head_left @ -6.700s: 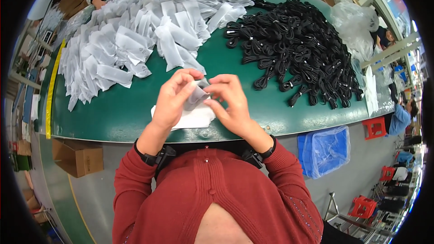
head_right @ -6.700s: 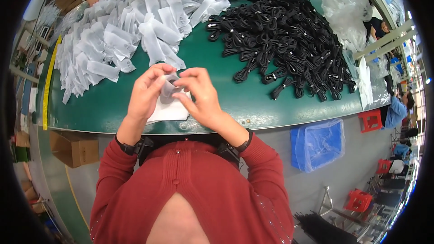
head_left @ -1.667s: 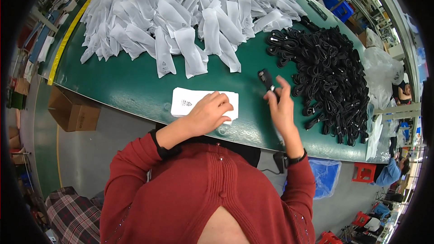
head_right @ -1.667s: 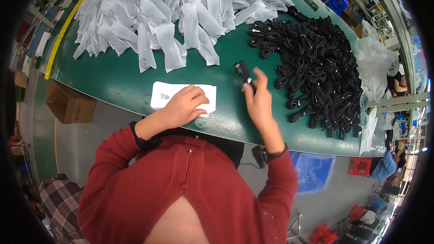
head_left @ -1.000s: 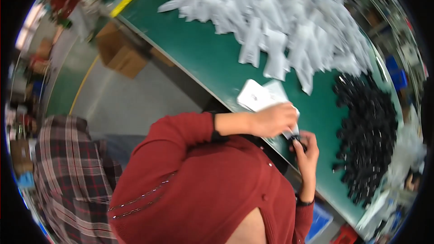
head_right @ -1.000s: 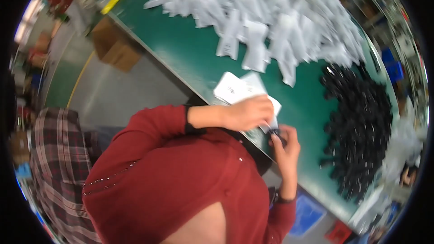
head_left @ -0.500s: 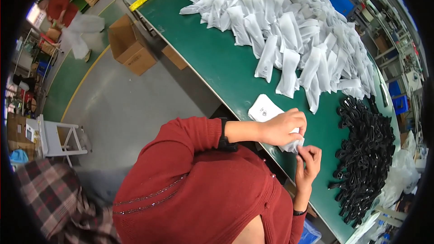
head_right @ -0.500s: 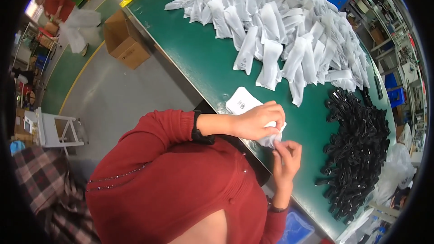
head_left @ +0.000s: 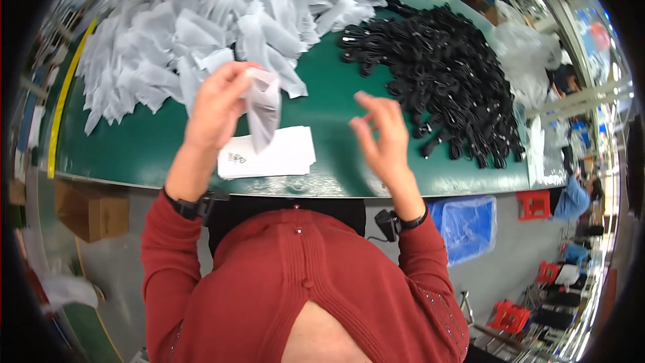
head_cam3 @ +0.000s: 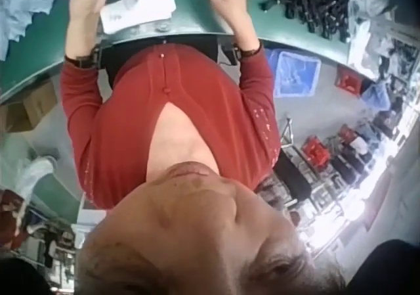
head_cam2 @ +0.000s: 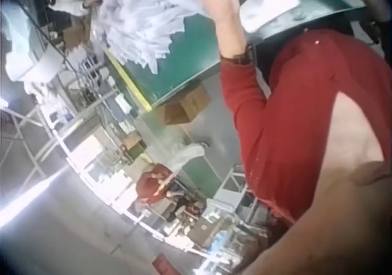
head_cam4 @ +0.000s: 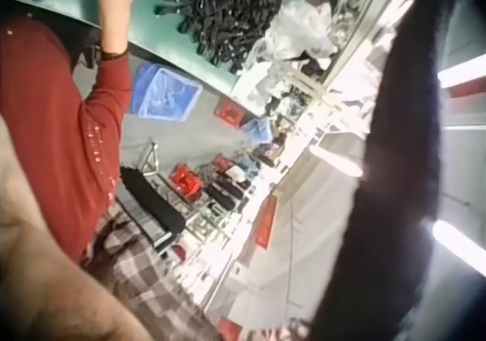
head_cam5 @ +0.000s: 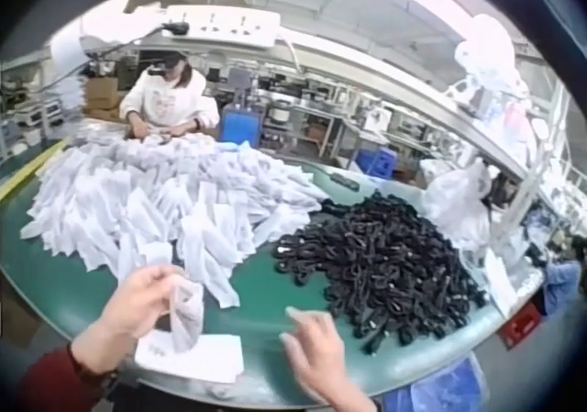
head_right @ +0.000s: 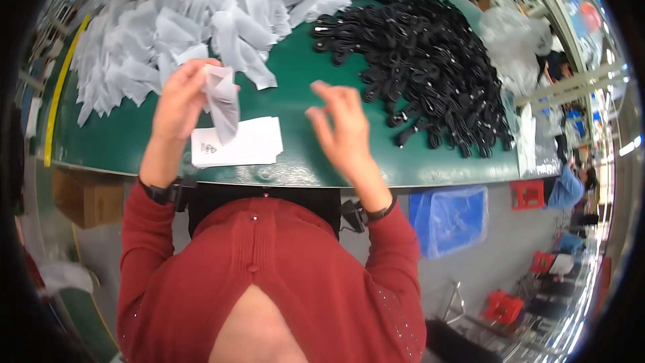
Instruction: Packaging black cables into white protective sleeves at a factory workbench.
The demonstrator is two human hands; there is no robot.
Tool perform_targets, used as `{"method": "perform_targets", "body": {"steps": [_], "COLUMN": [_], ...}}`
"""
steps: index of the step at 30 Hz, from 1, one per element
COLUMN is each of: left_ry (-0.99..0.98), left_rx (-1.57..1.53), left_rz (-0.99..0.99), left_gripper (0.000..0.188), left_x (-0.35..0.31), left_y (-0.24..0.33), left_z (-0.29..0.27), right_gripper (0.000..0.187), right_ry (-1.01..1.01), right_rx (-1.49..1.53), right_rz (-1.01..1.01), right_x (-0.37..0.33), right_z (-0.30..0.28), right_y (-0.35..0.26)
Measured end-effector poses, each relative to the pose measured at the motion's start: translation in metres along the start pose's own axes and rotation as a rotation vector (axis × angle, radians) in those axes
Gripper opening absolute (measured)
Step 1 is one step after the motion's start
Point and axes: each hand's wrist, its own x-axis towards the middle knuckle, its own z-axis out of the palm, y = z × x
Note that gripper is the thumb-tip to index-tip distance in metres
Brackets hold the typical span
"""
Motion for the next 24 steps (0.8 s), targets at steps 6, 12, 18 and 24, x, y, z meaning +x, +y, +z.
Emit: {"method": "perform_targets", "body": {"steps": [6,12,18,24], "left_ry": [-0.051,0.618,-0.048,-0.431], "left_rx": [-0.019,0.986,1.071,1.553], "left_rz": [0.073,0.533,0.478,0.342], "left_gripper": [0.021,0.024,0.02,0.107], "left_x": [0.045,0.074,0.007,-0.043], "left_y": [0.008,0.013,-0.029,-0.064], "left_z": [-0.039,-0.093,-0.001,0.036], "right_gripper": [0.04,0.029,0.024,0.035], "right_ry": [0.133,-0.186,-0.077,0.126], "right_rx": [-0.777,-0.886,-0.856,-0.496], "right_rz": [0.075,0.087,-0.008,0.097], "right_x": [-0.012,-0.016,-0.036,-0.056], "right_z": [-0.033,0.0,-0.01,0.023], "right_y": [0.102,0.085,0.074,0.064]}}
